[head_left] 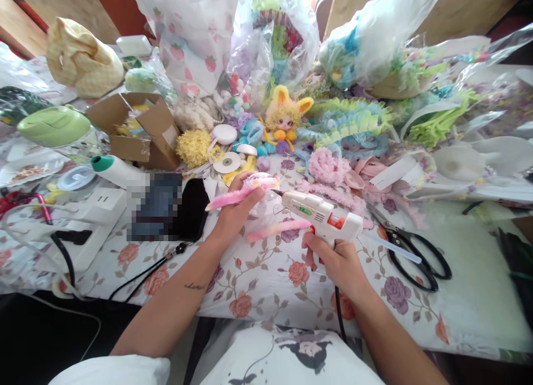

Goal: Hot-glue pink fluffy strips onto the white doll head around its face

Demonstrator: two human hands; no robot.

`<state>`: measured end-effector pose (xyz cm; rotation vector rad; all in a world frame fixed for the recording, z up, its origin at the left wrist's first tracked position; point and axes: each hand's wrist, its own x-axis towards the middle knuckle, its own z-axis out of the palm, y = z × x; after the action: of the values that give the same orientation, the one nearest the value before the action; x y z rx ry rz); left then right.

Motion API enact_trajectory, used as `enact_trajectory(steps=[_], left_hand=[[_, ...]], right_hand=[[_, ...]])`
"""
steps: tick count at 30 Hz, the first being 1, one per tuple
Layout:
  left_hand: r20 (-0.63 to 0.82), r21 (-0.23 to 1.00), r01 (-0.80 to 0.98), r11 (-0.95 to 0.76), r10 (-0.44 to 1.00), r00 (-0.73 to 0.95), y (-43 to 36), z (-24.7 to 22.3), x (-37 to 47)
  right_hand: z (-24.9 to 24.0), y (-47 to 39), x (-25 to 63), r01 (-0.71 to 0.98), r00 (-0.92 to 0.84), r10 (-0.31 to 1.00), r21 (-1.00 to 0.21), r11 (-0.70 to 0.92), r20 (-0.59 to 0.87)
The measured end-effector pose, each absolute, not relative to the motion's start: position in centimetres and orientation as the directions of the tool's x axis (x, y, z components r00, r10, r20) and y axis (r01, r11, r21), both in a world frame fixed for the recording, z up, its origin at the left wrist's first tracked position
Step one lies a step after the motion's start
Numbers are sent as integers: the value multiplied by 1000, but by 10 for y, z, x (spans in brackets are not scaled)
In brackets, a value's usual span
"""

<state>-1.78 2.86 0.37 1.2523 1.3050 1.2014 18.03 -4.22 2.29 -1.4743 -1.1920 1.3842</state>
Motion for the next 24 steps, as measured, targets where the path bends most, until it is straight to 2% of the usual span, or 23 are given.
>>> enact_trajectory(steps=[6,13,20,24], left_hand=[[51,991,128,-46,998,-31,30,4,-17],[-13,991,129,16,1000,-28,28,7,-18],[67,989,133,-63,997,-26,29,4,-17],[16,997,80,-13,999,-29,29,4,-18]], right_hand=[[20,-44,179,125,-70,952,-949,-288,-298],[19,-44,181,132,-53,954,-949,-287,-295],[18,-44,180,147,-70,958,-952,-268,-280],[17,-42,182,149,-51,962,-954,-259,-269]])
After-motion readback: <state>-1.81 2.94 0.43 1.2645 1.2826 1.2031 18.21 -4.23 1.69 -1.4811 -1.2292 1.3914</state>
